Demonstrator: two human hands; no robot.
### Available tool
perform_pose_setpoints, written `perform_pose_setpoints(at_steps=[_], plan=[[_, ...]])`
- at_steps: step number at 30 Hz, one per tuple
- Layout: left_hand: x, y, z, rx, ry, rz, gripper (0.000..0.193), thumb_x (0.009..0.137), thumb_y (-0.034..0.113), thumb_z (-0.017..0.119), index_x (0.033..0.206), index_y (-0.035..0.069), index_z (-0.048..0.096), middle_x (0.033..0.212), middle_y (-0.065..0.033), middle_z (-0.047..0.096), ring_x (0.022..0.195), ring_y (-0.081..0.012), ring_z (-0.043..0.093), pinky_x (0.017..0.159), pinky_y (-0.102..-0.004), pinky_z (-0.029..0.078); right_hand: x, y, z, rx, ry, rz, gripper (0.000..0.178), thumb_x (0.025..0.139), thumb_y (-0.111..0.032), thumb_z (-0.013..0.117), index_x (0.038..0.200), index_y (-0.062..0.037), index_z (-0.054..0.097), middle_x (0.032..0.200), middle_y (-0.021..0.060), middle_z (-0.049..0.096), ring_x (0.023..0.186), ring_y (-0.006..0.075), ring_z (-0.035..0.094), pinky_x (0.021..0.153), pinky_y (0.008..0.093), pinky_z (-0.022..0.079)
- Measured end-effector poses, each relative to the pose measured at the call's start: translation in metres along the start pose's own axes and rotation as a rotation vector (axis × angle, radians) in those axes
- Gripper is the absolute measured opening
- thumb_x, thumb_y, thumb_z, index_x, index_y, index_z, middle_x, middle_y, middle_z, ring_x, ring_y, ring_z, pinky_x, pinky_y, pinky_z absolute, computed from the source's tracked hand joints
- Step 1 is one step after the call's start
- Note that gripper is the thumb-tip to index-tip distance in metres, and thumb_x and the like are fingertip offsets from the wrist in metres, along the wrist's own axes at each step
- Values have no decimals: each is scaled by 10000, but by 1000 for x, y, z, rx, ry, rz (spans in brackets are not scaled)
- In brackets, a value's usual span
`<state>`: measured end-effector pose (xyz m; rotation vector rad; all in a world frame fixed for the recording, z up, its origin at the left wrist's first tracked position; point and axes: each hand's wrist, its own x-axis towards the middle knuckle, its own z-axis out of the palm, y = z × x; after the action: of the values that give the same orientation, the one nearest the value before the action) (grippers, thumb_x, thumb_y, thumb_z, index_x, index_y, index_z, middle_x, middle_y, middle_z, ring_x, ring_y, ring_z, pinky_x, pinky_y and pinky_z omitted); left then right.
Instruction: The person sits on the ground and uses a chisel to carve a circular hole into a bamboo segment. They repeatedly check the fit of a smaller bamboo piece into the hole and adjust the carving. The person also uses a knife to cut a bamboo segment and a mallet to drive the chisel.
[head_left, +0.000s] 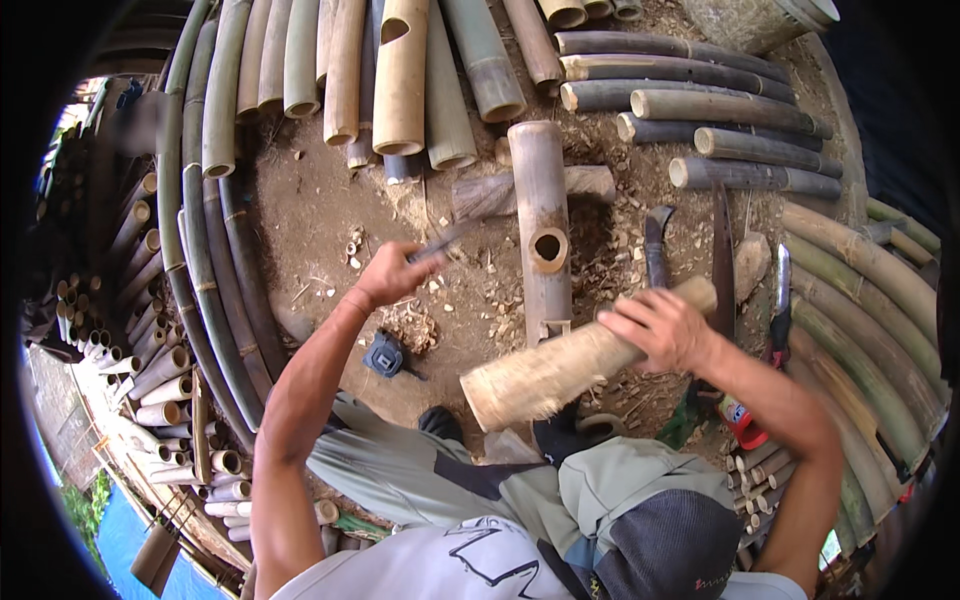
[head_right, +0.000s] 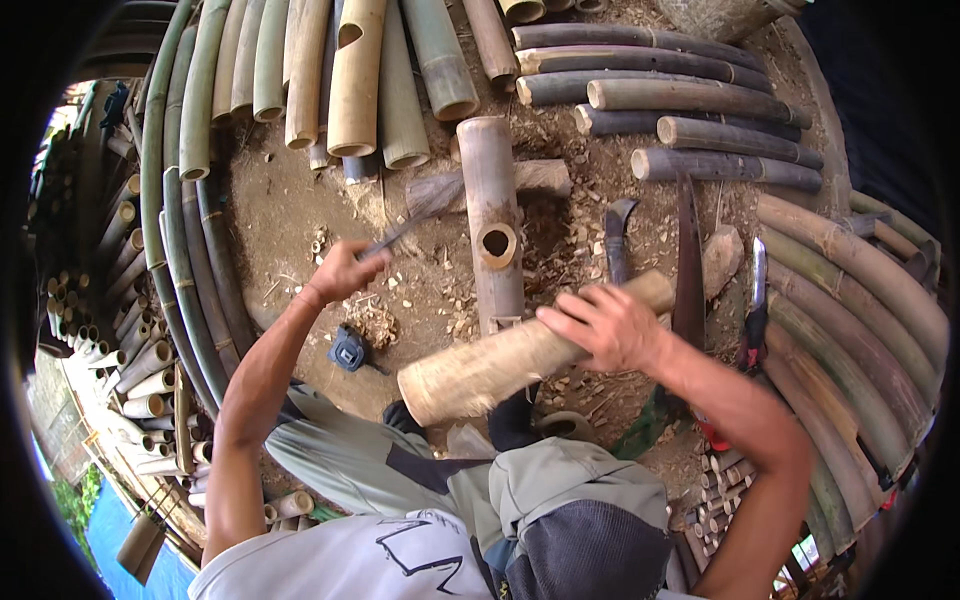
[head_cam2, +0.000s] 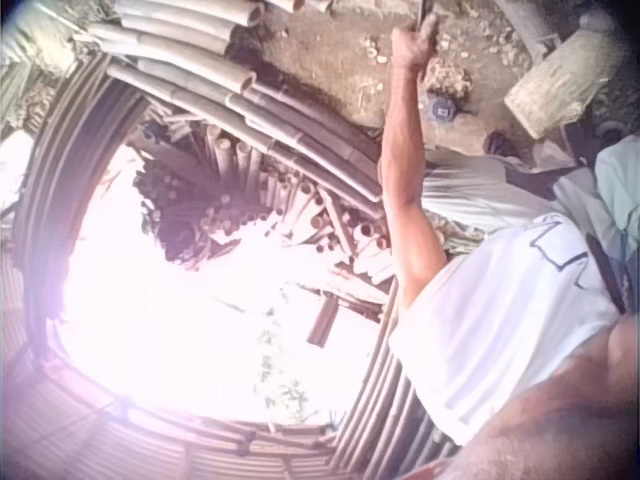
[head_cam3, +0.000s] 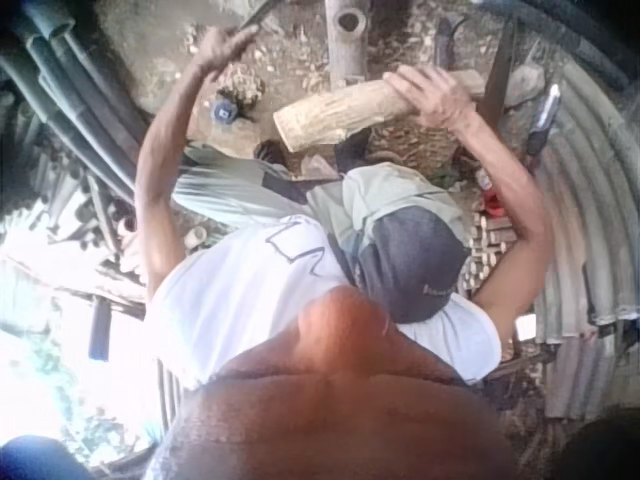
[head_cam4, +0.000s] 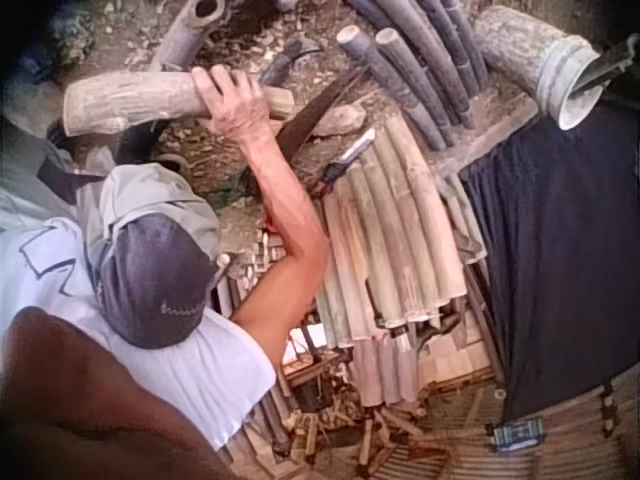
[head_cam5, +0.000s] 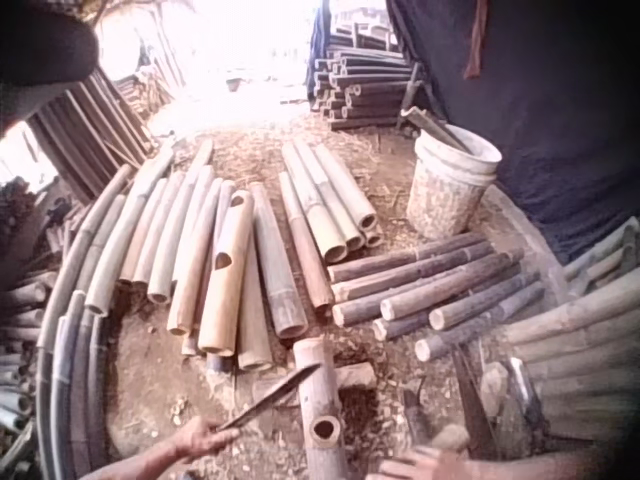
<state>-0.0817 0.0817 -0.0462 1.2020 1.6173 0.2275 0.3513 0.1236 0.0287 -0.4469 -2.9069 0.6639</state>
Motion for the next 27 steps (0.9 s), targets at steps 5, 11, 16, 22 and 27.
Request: perform_pose_setpoints(at_steps=[5, 11, 16, 22, 27], plan=[[6, 7, -6, -1082, 915, -104, 594, 946, 580, 549, 776, 11, 557, 644, -70, 560, 528, -181, 589, 481, -310, 497, -89, -93, 80, 238, 287, 928, 839, 650, -228, 844, 1346, 31, 452, 1213, 246, 585, 1074, 415, 608, 922, 449, 503], [10, -94, 0, -121, 969, -513, 621, 830, 536, 668, 923, -78, 658, 830, -253, 695, 812, -403, 679, 799, -484, 512, -164, -187, 170, 512, 250, 1585, 924, 685, -358, 835, 1398, 27, 391, 1267, 251, 527, 1173, 423, 519, 994, 465, 427], [7, -145, 10, 222, 998, -495, 614, 792, 403, 661, 1174, -65, 549, 1083, -294, 593, 1037, -438, 585, 930, -494, 451, -124, -146, 174, 38, 409, 1240, 673, 824, -240, 704, 1389, -10, 421, 1204, 233, 523, 1183, 408, 476, 1024, 474, 389], [-21, -97, 67, 424, 790, -145, 593, 772, 296, 678, 1235, -14, 474, 1259, -275, 478, 1143, -454, 469, 994, -540, 385, -47, -22, 132, 235, -4, 1452, 509, 792, -302, 723, 1254, -122, 607, 1161, 184, 618, 1049, 377, 616, 894, 450, 500], [-65, -81, 80, 313, 401, -554, 808, 748, 389, 731, 1378, 20, 384, 1409, -228, 364, 1293, -471, 365, 1039, -577, 384, -72, 32, 153, 245, -270, 1165, 241, 752, -300, 761, 885, -102, 720, 832, 153, 705, 832, 325, 686, 755, 418, 534]])
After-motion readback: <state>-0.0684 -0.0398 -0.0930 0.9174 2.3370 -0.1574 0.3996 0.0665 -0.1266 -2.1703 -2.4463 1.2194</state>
